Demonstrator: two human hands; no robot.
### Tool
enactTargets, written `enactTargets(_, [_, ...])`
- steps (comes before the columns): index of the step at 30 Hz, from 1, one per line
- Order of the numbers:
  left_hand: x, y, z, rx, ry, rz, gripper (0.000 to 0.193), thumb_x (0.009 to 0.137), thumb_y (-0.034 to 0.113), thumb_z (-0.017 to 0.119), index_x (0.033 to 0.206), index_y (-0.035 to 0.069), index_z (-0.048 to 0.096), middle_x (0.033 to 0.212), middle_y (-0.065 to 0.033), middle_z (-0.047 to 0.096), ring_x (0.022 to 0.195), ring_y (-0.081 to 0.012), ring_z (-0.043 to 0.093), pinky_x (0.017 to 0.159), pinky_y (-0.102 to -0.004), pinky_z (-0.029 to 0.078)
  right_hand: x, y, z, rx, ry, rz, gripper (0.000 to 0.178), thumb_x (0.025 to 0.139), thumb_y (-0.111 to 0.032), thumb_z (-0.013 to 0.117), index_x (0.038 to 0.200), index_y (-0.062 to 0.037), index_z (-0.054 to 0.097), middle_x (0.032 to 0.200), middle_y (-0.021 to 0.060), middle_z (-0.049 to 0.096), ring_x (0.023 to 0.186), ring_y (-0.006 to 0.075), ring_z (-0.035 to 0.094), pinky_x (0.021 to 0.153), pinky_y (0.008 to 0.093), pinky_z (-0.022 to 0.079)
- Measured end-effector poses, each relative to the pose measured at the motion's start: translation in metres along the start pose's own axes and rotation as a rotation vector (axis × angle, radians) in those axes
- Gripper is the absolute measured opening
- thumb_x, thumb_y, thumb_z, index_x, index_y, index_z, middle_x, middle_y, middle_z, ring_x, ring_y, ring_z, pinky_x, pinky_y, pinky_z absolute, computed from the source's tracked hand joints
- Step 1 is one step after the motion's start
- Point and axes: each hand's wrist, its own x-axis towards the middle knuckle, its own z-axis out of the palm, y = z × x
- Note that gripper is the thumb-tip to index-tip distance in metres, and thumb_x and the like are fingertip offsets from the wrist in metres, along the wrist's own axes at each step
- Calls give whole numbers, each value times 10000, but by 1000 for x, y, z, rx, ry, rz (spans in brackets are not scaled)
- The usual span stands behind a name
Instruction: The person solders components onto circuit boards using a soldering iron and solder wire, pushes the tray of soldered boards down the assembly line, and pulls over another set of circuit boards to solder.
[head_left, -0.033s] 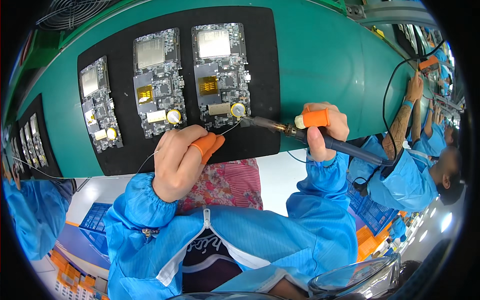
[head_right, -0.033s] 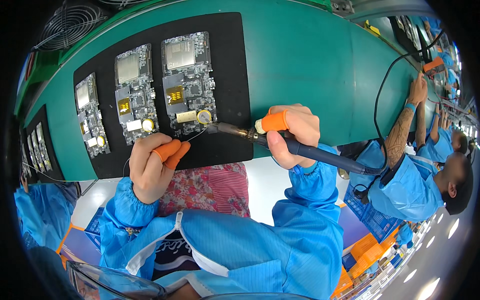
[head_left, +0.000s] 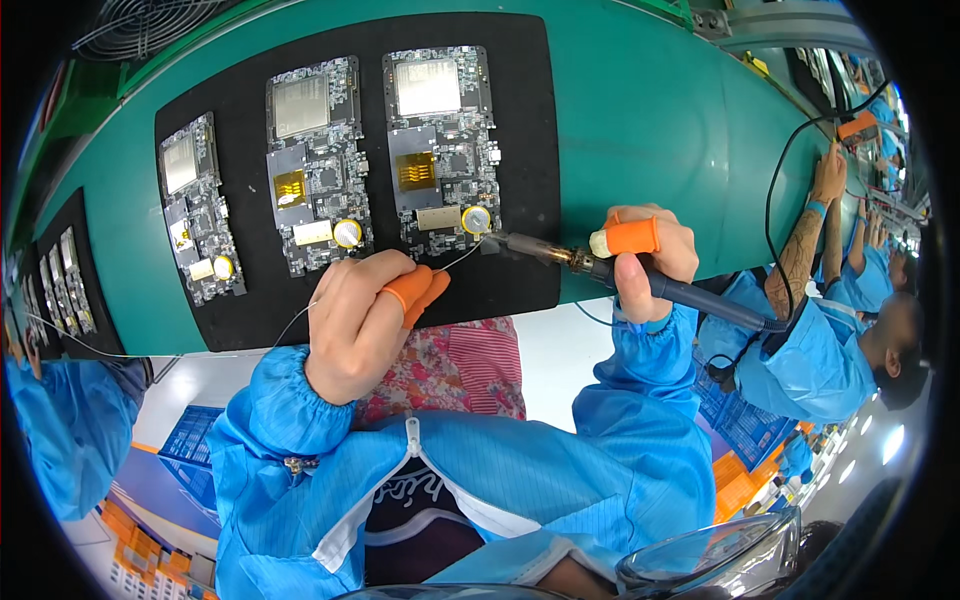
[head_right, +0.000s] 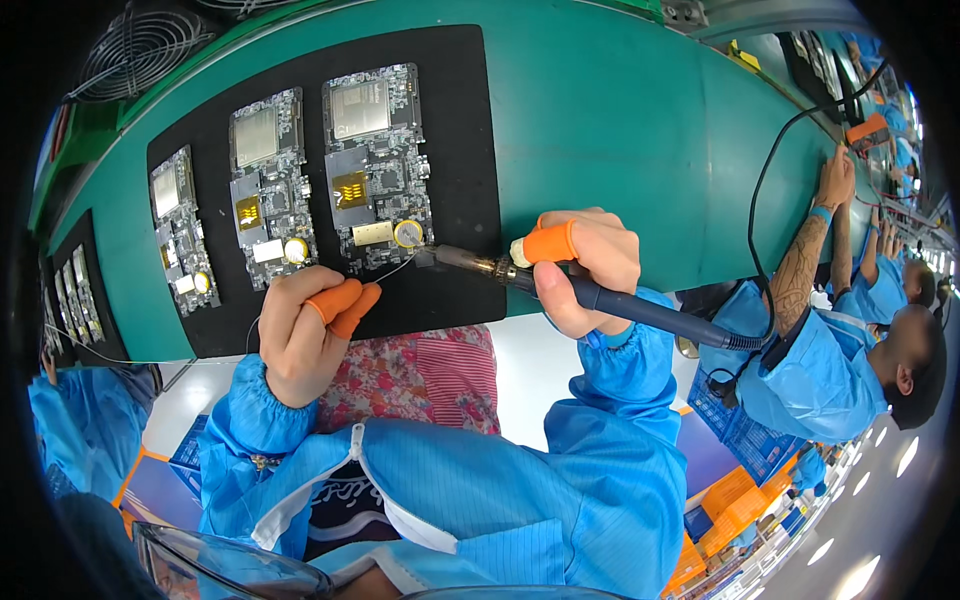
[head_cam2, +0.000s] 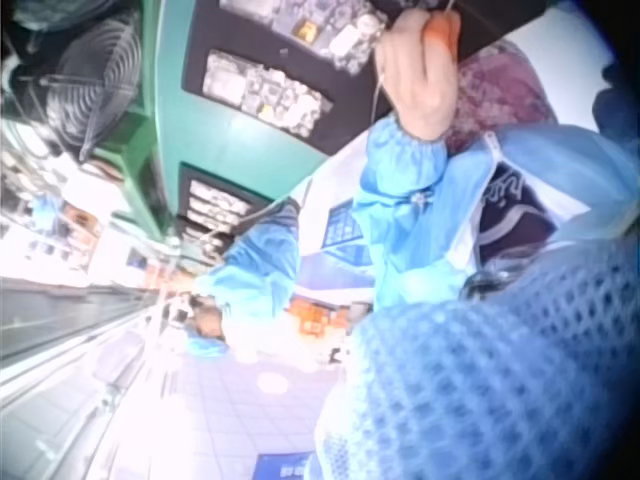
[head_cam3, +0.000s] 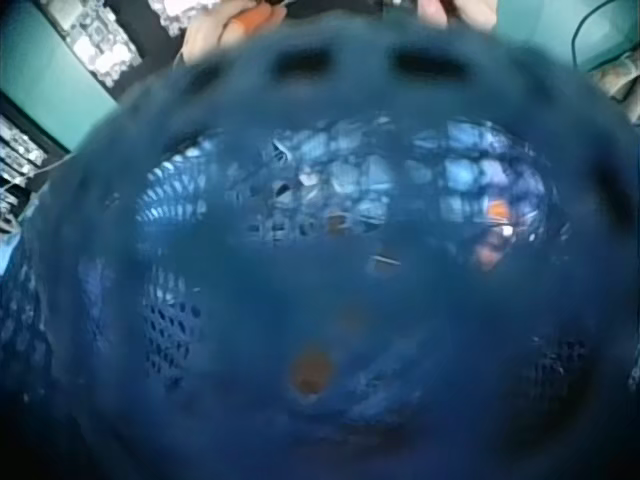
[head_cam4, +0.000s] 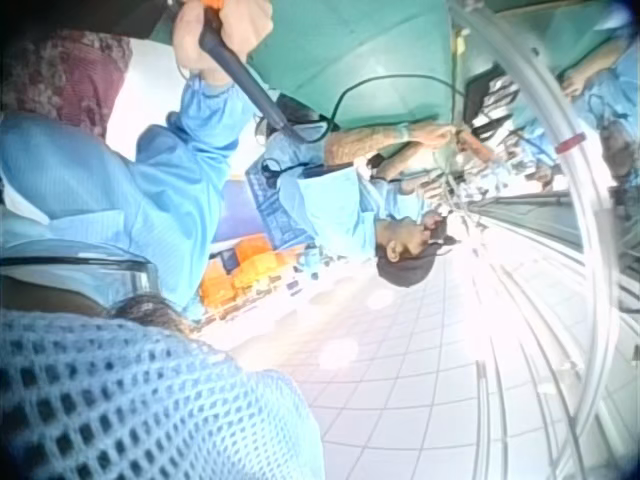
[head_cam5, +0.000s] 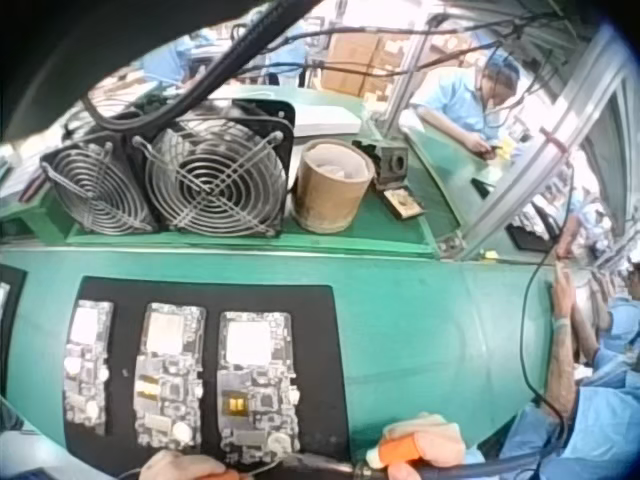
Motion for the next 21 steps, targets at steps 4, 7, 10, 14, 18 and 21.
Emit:
enactTargets(4, [2, 1, 2, -7, 8, 16, 279, 553, -37, 779, 775, -29, 610, 843, -92, 578, 692, -217, 569, 544, -283, 470, 0, -2, -1, -32, -30, 42, 329, 778, -265, 564, 713, 57, 555, 641, 144, 553, 527, 214, 511, 506, 304, 418])
enactTargets(7, [6, 1, 5, -9, 4, 36, 268, 556, -40, 776, 755, -32, 597, 843, -97, 579, 694, -222, 569, 548, -288, 466, 1, -2, -1, -35, -40, 46, 332, 778, -272, 564, 714, 54, 557, 641, 144, 557, 520, 214, 512, 503, 301, 419])
enactTargets(10, [8, 0, 9, -15, -6, 59, 256, 561, -48, 768, 736, -37, 582, 846, -103, 580, 697, -226, 569, 549, -292, 463, 0, -2, -1, -77, -41, 40, 341, 779, -284, 565, 719, 52, 560, 638, 143, 559, 520, 214, 518, 503, 296, 420])
enactTargets(14, [12, 1, 11, -20, -21, 64, 248, 561, -63, 754, 733, -45, 576, 845, -107, 581, 698, -226, 569, 541, -296, 459, 0, -1, 1, -72, -37, 45, 348, 783, -291, 564, 718, 51, 563, 639, 142, 564, 527, 216, 526, 504, 294, 421])
enactTargets(18, [14, 4, 11, -7, -45, 46, 250, 555, -62, 752, 737, -40, 583, 840, -109, 583, 715, -229, 567, 565, -307, 462, 0, -2, 0, -79, -37, 50, 350, 786, -294, 565, 702, 46, 563, 640, 141, 566, 531, 220, 530, 507, 296, 423])
enactTargets(21, [18, 10, 3, 116, -112, 29, 229, 568, -64, 744, 735, -30, 591, 822, -105, 585, 741, -237, 562, 626, -315, 463, 0, -1, -1, -85, -36, 50, 352, 786, -295, 567, 696, 46, 564, 638, 140, 567, 531, 224, 531, 512, 298, 425])
